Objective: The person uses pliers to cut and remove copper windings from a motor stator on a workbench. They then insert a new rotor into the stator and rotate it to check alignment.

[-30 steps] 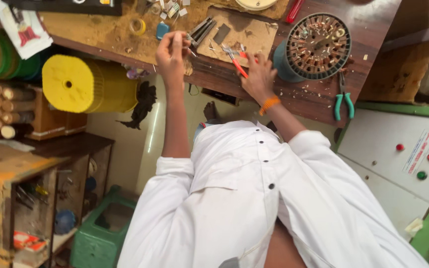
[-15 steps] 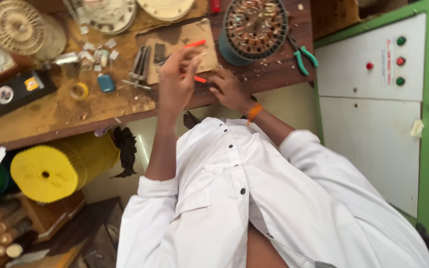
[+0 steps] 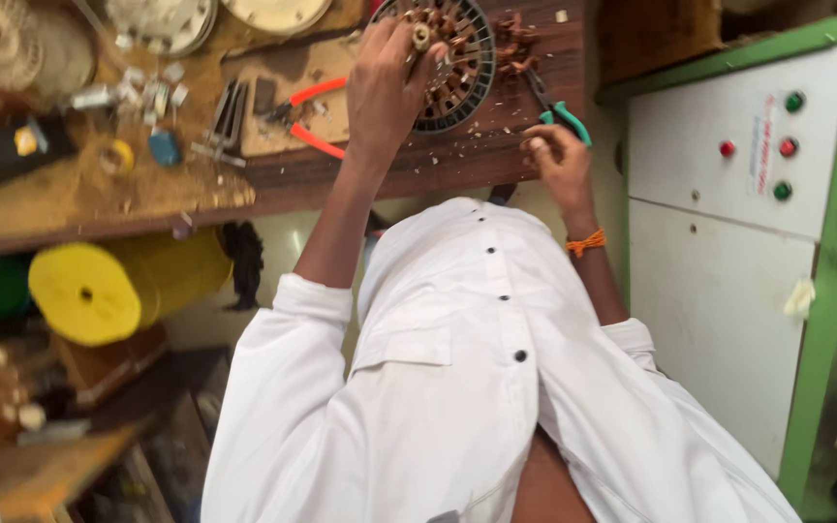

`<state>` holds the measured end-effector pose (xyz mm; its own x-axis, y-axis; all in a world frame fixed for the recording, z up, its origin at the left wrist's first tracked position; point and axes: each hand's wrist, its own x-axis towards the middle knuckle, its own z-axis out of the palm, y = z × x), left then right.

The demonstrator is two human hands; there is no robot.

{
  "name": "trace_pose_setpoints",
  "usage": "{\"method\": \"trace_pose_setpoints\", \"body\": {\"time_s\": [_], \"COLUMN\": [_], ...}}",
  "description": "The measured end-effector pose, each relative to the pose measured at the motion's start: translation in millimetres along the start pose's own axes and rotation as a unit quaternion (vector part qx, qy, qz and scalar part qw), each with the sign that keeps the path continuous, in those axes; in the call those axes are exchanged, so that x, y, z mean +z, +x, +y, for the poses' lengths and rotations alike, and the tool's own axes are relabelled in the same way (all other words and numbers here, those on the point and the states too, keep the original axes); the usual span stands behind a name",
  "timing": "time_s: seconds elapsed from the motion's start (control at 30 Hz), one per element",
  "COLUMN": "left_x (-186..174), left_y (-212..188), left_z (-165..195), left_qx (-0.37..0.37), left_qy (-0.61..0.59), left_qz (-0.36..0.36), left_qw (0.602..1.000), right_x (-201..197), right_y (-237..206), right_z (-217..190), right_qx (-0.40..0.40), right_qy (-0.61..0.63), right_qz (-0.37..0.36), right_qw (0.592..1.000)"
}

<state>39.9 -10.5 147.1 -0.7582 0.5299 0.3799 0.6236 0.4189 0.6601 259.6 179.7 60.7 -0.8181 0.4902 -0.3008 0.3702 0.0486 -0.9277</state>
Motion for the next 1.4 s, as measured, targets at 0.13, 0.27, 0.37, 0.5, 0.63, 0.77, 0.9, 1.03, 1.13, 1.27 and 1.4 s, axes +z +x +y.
{"method": "trace_pose_setpoints", "body": {"time_s": [0.13,0.27,0.37,0.5,0.63,0.77,0.9,1.03,1.13,1.27,1.4], "left_x": [2.5,-0.6,-7.1,-8.7,3.2,17.9,26.4,15.3,-13.5,-52.8,-62.0], "left_y": [-5.0,0.8,7.6,15.1,17.1,17.8,12.1,0.8,-14.1,-70.8,-111.4], "left_z": [11.0,28.8,31.9,23.2,15.3,13.5,16.5,3.1,-27.0,-58.8,-66.8], "left_qx": [-0.044,-0.097,-0.159,-0.215,-0.257,-0.284,-0.231,-0.239,-0.184,-0.273,-0.304], "left_qy": [-0.008,-0.092,-0.247,-0.443,-0.469,-0.508,-0.531,-0.428,-0.28,-0.283,-0.315], "left_qz": [0.043,0.135,0.163,0.144,0.126,0.122,0.116,0.155,0.278,0.317,0.345], "left_qw": [0.998,0.982,0.942,0.858,0.836,0.804,0.807,0.858,0.9,0.863,0.83], "right_x": [-20.7,-35.3,-28.9,1.7,31.7,42.5,36.7,18.8,12.4,23.3,45.6], "right_y": [10.9,22.0,36.0,63.8,72.3,73.1,81.9,89.1,89.2,92.0,92.1], "right_z": [-30.2,-72.2,-102.8,-137.5,-151.3,-150.8,-157.2,-174.6,-185.1,-189.2,-184.0], "right_qx": [-0.032,-0.045,-0.078,-0.073,-0.063,-0.066,-0.066,-0.129,-0.15,-0.388,-0.352], "right_qy": [-0.003,0.076,0.136,0.365,0.431,0.464,0.449,0.284,0.07,-0.245,-0.376], "right_qz": [-0.064,-0.161,-0.201,-0.28,-0.319,-0.398,-0.378,-0.303,-0.274,-0.202,-0.188], "right_qw": [0.997,0.983,0.967,0.885,0.842,0.789,0.807,0.901,0.947,0.865,0.836]}}
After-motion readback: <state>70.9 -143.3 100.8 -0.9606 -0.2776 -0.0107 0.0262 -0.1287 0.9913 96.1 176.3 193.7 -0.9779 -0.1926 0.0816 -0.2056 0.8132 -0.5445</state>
